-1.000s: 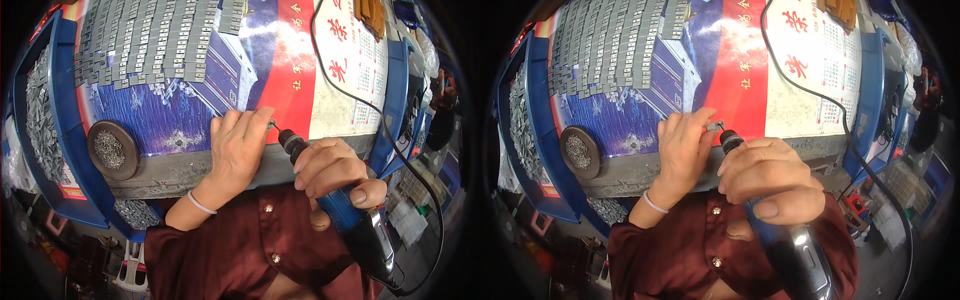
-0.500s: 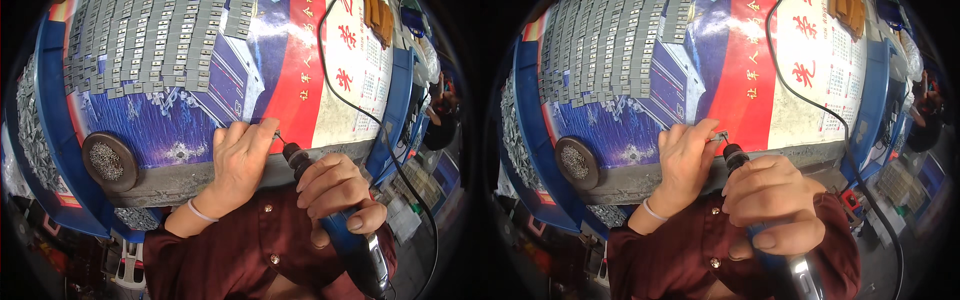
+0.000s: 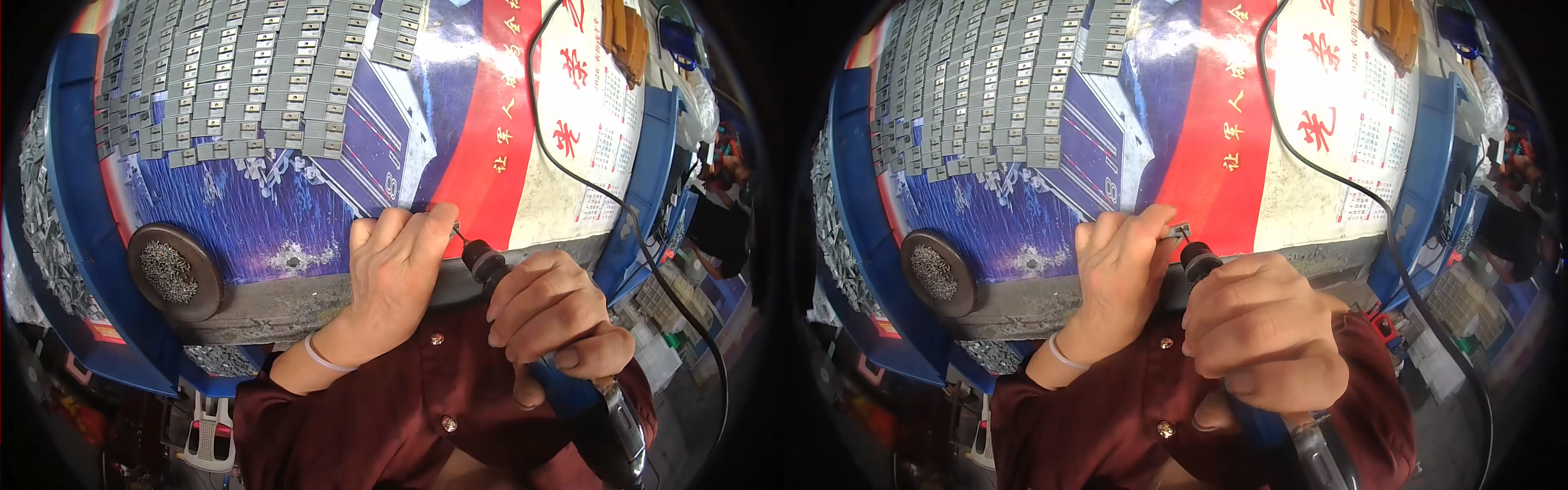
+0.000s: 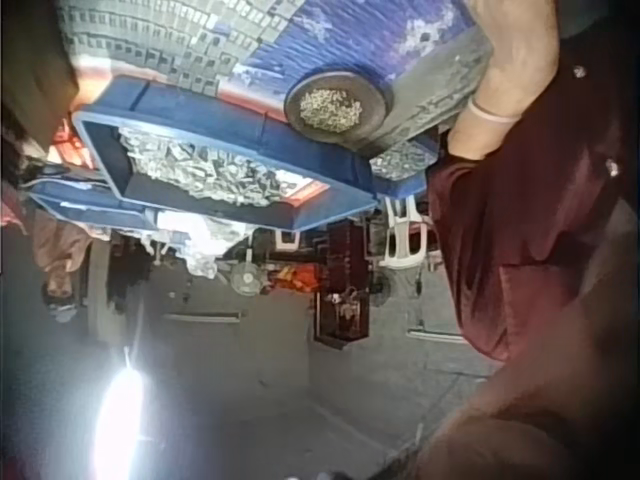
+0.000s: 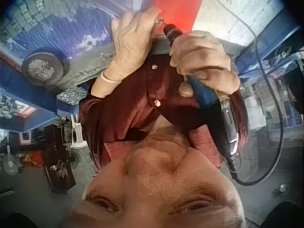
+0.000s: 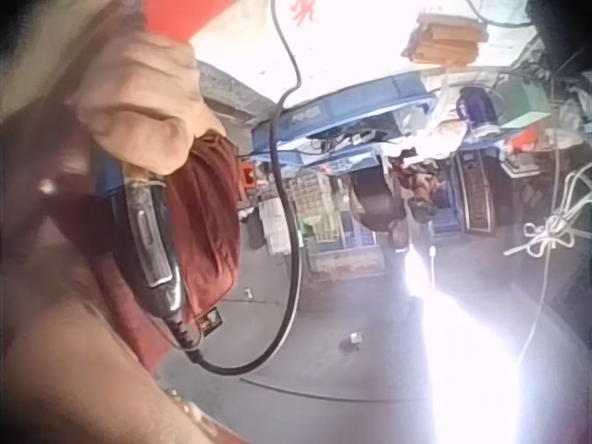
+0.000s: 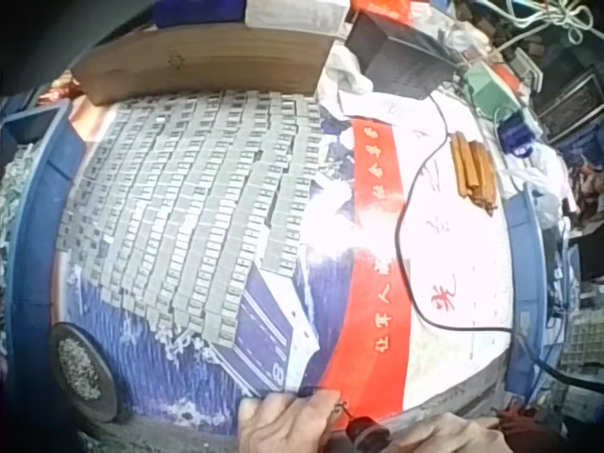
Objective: The person holds a metal component and applies an electric rotary tool to it. Afterward, the person works on the metal component using a small screwdriver.
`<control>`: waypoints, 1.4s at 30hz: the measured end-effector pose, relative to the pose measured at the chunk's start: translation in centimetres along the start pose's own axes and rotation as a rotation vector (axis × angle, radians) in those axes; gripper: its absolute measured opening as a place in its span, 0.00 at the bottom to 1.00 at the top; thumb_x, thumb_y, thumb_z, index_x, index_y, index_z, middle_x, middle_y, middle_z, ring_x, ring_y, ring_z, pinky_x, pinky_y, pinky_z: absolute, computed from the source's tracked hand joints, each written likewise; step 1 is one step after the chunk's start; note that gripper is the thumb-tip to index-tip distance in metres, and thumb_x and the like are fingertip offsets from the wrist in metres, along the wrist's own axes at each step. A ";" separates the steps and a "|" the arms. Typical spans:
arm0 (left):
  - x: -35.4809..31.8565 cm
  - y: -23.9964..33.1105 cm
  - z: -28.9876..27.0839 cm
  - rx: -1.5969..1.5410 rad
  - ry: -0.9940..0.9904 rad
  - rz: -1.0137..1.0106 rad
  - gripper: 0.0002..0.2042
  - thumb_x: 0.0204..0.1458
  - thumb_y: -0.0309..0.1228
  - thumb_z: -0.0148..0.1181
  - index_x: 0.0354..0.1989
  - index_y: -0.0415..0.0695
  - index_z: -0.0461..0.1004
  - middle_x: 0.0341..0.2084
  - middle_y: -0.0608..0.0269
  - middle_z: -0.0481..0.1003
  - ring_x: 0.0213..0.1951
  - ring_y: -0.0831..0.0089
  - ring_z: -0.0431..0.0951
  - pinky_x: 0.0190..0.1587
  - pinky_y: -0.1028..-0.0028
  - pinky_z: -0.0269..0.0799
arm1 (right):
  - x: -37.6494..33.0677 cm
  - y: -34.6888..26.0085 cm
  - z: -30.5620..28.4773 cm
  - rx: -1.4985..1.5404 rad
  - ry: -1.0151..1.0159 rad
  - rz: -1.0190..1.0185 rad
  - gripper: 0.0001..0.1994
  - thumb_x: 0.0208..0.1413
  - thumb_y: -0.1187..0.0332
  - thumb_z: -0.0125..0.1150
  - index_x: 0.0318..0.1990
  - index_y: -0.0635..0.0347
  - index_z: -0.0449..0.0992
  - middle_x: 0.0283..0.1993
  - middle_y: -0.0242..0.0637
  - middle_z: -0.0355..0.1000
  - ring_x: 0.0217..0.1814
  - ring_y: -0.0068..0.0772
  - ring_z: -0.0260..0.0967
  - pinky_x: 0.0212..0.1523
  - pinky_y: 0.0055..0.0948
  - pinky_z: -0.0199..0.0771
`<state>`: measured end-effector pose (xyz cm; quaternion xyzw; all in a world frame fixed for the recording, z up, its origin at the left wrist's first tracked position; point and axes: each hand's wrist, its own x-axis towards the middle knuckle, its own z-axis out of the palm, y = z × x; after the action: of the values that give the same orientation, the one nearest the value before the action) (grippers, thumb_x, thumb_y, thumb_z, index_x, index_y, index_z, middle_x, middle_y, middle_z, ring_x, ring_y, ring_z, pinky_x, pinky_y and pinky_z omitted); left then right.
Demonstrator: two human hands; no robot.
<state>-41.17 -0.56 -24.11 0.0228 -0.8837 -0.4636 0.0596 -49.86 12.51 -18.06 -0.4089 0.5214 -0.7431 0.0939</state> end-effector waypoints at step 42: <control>-3.3 3.0 -5.4 -0.939 -0.041 -0.659 0.11 0.57 0.24 0.58 0.47 0.33 0.71 0.30 0.56 0.81 0.32 0.80 0.77 0.37 0.80 0.73 | -1.2 0.2 -4.3 -1.208 -0.212 0.614 0.26 0.49 0.56 0.69 0.50 0.58 0.64 0.38 0.47 0.73 0.38 0.54 0.74 0.34 0.43 0.73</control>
<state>-37.17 -2.98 -18.84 0.2592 -0.5300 -0.8010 -0.1016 -52.20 16.13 -19.38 -0.2938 0.9247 -0.2177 0.1062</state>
